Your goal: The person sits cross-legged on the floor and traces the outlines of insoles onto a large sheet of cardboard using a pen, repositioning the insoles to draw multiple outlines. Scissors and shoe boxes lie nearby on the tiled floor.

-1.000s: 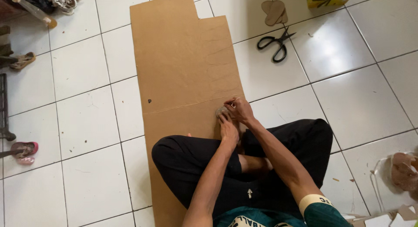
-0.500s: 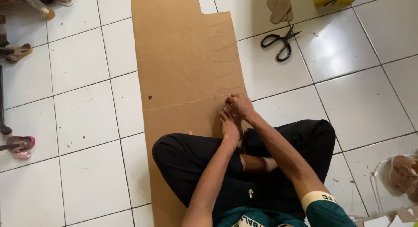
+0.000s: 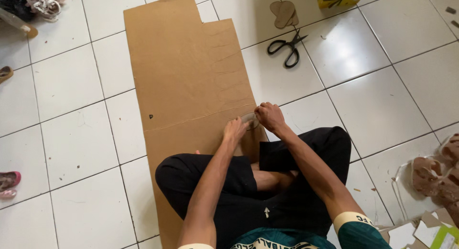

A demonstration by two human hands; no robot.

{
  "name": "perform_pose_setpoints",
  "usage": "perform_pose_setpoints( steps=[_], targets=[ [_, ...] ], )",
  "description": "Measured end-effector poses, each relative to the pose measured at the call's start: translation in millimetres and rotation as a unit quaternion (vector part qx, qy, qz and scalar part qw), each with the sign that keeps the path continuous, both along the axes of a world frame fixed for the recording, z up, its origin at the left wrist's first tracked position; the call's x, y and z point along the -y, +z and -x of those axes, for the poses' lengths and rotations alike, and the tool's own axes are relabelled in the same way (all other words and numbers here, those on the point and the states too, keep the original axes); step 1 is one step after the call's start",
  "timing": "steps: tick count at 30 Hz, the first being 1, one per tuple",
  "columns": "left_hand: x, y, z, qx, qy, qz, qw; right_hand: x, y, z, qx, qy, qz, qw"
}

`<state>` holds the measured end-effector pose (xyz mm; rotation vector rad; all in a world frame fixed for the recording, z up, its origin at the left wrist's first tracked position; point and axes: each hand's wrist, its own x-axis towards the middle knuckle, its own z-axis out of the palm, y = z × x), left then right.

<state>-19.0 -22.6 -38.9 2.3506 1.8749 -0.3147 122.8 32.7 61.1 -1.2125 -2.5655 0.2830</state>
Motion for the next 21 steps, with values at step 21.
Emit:
perform_pose_setpoints(
  steps=[21],
  targets=[
    [-22.1, 13.5, 27.2, 0.078, -0.053, 0.048, 0.994, 55.1, -13.7, 0.5, -0.151, -0.052, 0.08, 0.984]
  ],
)
